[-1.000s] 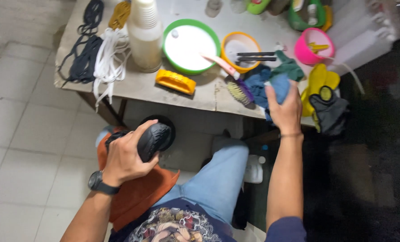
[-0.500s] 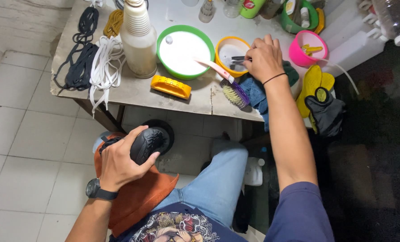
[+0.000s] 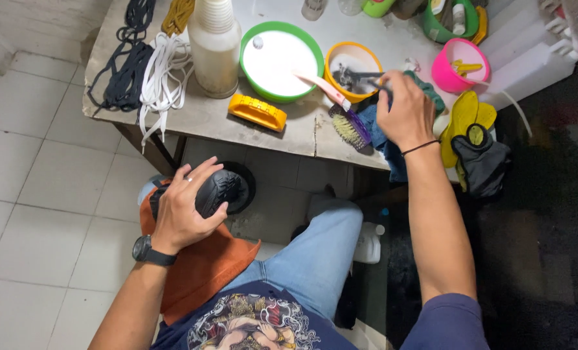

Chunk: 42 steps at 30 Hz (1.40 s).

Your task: The person scrubs a black sneaker with a small brush and a white cleaning paste, then wipes it with a blue cloth. They repeat the scrubbing and wiping cycle multiple times, rotating the shoe to clean different areas.

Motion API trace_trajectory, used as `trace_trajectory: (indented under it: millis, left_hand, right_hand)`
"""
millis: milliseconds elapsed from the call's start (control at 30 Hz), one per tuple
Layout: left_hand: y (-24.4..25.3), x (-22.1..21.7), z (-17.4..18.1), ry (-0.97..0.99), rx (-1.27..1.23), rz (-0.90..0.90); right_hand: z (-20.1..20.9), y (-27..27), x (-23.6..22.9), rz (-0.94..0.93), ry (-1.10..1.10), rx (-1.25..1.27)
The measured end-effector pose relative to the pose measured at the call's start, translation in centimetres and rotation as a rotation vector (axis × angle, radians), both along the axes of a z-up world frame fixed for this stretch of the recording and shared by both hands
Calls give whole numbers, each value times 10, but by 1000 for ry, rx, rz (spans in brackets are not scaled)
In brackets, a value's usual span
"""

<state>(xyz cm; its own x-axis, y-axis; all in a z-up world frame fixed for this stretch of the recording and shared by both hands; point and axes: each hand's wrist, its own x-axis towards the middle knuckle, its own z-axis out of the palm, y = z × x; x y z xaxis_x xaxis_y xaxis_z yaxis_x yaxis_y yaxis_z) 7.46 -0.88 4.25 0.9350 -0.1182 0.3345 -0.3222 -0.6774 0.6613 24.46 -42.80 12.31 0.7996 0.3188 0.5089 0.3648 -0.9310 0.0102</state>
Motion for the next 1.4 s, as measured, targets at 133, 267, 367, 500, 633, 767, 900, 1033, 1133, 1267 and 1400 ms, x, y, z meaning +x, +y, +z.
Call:
trace_trajectory:
  millis: [133, 267, 367, 500, 633, 767, 900, 1033, 1133, 1267, 1400]
  left_hand:
    - [7, -5, -17, 80, 20, 33]
    - [10, -5, -18, 63, 25, 22]
    - [15, -11, -17, 18, 4, 38]
    - [22, -23, -2, -41, -5, 45]
    - [23, -25, 10, -61, -13, 35]
    - [4, -23, -5, -102, 47, -40]
    - [-17, -24, -19, -58, 96, -121]
    - [-26, -28, -18, -104, 67, -163]
    - [-27, -34, -21, -98, 65, -179]
    - [-33, -41, -26, -78, 99, -216]
    - [-37, -34, -23, -111, 111, -217]
  right_hand:
    - [-26, -6, 2, 7, -154, 186]
    - [-33, 2, -14, 58, -153, 196]
    - [-52, -2, -13, 62, -158, 257]
    - [-33, 8, -39, 57, -182, 356]
    - [-21, 111, -113, 152, -17, 504]
    - [-98, 161, -154, 98, 230, 631]
    - [-116, 174, -162, -72, 135, 700]
    - [-116, 174, -159, 37, -78, 697]
    - [-117, 157, -153, -21, -93, 573]
    - [-105, 177, -171, 123, -78, 666]
    - [-101, 159, -154, 96, -140, 618]
